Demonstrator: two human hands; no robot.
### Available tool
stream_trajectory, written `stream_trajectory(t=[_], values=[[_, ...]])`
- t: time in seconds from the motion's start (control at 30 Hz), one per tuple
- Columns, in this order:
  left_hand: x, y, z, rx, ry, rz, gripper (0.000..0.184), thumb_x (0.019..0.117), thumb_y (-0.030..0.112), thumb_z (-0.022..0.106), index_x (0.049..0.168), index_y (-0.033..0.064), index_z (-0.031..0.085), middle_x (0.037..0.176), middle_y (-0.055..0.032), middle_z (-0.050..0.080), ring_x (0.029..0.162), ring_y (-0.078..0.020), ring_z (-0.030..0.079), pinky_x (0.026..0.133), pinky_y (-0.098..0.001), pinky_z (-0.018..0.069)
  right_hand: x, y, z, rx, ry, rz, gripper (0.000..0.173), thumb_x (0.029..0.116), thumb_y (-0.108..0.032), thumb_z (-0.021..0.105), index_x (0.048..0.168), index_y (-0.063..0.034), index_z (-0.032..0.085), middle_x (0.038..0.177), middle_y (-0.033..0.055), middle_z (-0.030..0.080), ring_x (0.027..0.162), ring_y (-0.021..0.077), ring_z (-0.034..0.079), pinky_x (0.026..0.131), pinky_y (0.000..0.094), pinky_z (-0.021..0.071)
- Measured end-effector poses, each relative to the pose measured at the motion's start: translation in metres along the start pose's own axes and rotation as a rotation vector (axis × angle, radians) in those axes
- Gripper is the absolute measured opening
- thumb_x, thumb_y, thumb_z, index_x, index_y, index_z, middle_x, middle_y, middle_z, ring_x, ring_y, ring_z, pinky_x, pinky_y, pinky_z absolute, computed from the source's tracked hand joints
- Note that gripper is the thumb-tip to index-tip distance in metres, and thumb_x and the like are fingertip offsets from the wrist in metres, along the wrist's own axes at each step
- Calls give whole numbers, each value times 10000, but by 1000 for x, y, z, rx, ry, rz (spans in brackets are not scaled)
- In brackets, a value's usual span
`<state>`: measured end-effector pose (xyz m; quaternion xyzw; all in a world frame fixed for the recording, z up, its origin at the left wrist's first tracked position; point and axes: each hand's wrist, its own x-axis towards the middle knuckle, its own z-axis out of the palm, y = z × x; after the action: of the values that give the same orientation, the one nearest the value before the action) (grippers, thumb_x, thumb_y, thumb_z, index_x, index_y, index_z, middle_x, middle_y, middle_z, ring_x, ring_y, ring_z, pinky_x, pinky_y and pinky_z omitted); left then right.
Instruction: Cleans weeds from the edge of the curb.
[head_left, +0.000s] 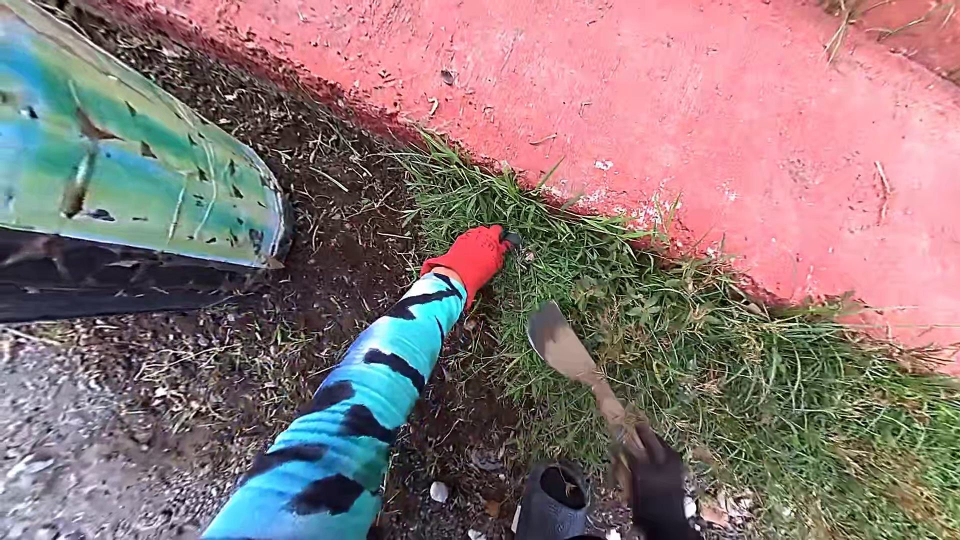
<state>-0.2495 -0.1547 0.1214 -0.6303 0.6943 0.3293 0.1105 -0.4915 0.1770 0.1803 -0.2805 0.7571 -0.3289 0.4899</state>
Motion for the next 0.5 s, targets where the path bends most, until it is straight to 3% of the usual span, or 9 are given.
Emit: stream_trajectory(t=[0.07,0.1,0.17,0.2,0.27,0.33,0.4,0.47,0.5], values=[[-5,-1,7,-44,16,-4,463,1118,323,425,1323,-69,562,1259,-342,616,1250,-503,581,1036,-673,438,48,-5,43,-114,32,28,259,986,-93,603,1161,97,626,867,150,669,681,185,657,651,394,595],[0,-2,2,-63,43,-4,465,1117,331,429,1318,-65,568,1252,-341,620,1242,-503,586,1030,-678,443,69,-8,52,-130,38,13,256,980,-97,626,1157,87,642,886,159,681,714,194,666,687,405,590],[-1,-4,-1,-83,42,-8,471,1117,334,430,1315,-70,570,1252,-352,619,1235,-524,584,1018,-701,438,56,4,39,-105,-40,17,382,1037,-159,571,1343,69,560,1013,144,694,807,166,686,760,375,606],[-12,-4,10,-86,-7,-9,474,1116,333,433,1312,-75,573,1255,-353,619,1236,-527,583,1020,-706,434,38,12,28,-61,-35,23,387,1040,-166,547,1349,66,546,983,113,690,770,143,677,722,348,607],[-3,0,-5,-83,21,23,474,1119,326,421,1305,-80,579,1261,-349,619,1247,-516,580,1036,-690,428,25,19,9,47,39,33,364,1008,-92,533,1313,107,525,948,102,664,745,126,656,694,326,596],[-7,-3,-3,-107,-1,23,481,1127,331,393,1281,-83,582,1257,-344,617,1253,-504,575,1048,-673,420,6,30,-1,121,84,55,331,938,-48,543,1234,97,575,855,40,705,662,84,679,608,284,604],[-3,-5,-6,-123,0,10,486,1128,342,381,1296,-66,587,1284,-326,618,1278,-487,566,1069,-659,411,30,25,32,160,-8,48,388,993,-119,548,1333,66,571,981,70,723,751,112,687,684,317,609],[-8,-5,1,-164,-11,4,484,1128,340,385,1312,-61,584,1308,-328,608,1299,-483,554,1084,-659,398,53,18,75,111,-34,37,325,1039,-137,533,1272,85,577,873,100,673,672,140,653,620,333,594],[-7,-7,-5,-197,13,19,489,1130,338,387,1310,-71,586,1307,-338,604,1296,-491,551,1083,-663,394,72,14,86,65,-50,-37,306,1050,-123,508,1251,100,561,875,102,651,694,112,640,644,289,582]])
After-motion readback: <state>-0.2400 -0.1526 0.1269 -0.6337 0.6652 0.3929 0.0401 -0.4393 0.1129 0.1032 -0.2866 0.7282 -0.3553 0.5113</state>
